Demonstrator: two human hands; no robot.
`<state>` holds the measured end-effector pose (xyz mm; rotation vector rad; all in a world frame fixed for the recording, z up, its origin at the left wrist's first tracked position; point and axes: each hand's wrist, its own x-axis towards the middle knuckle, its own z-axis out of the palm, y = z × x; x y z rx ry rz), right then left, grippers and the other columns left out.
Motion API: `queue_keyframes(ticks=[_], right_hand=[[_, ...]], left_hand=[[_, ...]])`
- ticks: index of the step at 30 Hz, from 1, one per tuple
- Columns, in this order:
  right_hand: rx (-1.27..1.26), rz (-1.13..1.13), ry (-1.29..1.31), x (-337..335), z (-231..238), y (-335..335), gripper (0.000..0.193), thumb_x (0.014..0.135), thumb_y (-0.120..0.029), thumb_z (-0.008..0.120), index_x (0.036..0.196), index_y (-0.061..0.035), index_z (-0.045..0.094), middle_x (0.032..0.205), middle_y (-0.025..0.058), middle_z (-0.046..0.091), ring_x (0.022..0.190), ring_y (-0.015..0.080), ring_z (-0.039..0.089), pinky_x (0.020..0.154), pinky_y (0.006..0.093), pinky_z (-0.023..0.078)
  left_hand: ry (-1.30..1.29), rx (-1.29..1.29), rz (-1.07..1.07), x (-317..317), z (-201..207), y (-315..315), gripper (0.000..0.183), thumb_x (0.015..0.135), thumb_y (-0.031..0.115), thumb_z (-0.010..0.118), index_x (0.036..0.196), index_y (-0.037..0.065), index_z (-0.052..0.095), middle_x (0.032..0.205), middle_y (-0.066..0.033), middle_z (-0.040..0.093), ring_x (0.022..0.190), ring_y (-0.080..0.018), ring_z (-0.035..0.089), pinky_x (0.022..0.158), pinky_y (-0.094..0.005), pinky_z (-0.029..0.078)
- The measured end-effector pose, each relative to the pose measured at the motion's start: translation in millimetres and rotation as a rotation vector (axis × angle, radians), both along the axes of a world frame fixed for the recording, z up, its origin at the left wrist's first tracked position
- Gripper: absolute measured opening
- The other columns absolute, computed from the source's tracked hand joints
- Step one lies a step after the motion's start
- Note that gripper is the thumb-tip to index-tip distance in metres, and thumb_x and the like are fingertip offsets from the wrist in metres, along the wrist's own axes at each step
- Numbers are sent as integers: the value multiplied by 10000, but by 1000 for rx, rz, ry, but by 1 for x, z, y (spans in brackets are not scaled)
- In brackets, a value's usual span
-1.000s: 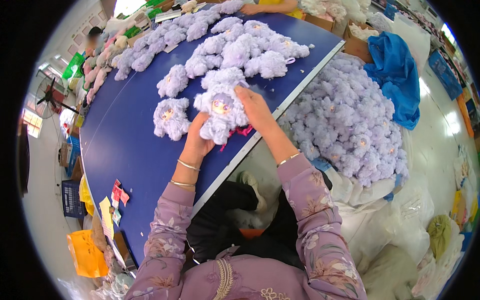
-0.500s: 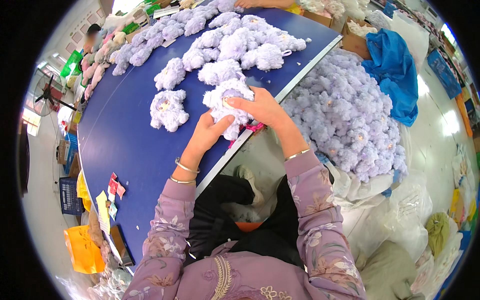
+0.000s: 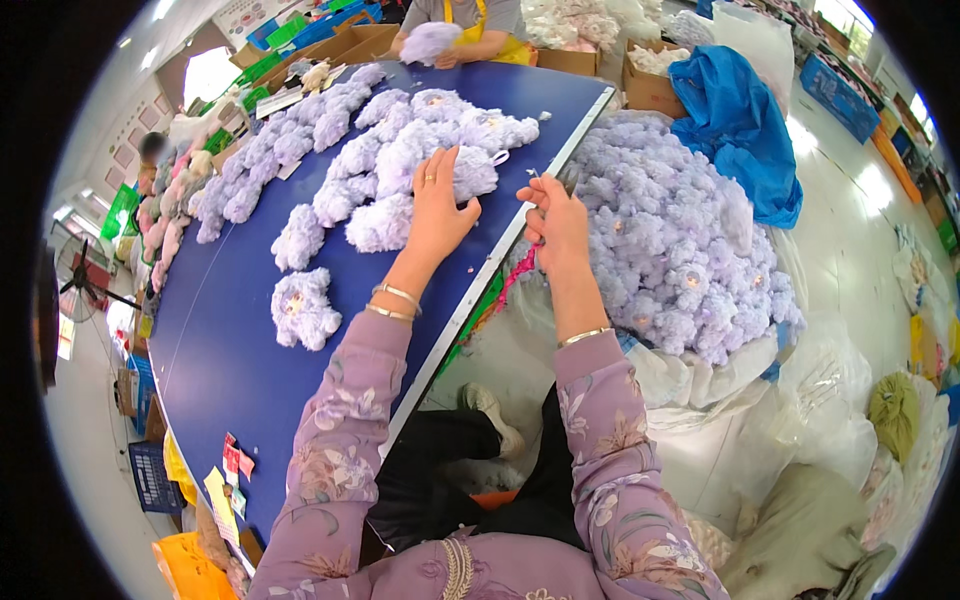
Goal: The person trims the fur on small purple stuffed animals using scissors. They pick up each toy, snip loose threads and uneven fur, then place the finished items on the table. Another person works across the table doing the same task.
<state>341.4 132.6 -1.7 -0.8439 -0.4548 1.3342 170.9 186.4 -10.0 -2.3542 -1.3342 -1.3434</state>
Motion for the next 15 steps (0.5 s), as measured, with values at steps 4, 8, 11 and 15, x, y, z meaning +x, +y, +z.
queue_keyframes(ticks=[4, 8, 11, 15], right_hand=[[39, -48, -216, 8, 2, -3, 227, 912, -253, 584, 980, -38, 563, 893, 97, 639, 436, 41, 333, 395, 225, 283], [-39, -32, -430, 19, -2, -2, 317, 907, -302, 608, 1074, -35, 572, 919, 91, 647, 461, 29, 355, 403, 216, 294], [13, 33, -533, 22, 3, -5, 448, 844, -398, 677, 1069, -17, 605, 856, 31, 636, 548, 57, 472, 439, 229, 370], [169, 143, -573, 18, 19, -19, 489, 829, -415, 707, 1089, -12, 618, 853, 21, 620, 648, 65, 515, 470, 223, 380]], left_hand=[[96, -452, 131, 0, -8, 35, 665, 724, 222, 702, 1322, 61, 458, 1253, -186, 565, 1185, -355, 507, 1022, -503, 334], [-368, -674, -328, 1, -15, 21, 351, 840, 209, 670, 1110, -3, 597, 892, -94, 682, 793, -198, 651, 734, -362, 505], [-678, -1127, -640, 11, 3, -23, 227, 936, 201, 577, 1045, 4, 607, 799, -101, 667, 647, -147, 624, 580, -259, 503], [-705, -1300, -819, 13, 2, -53, 217, 955, 216, 548, 1048, 21, 570, 765, -96, 645, 582, -157, 592, 501, -256, 465]])
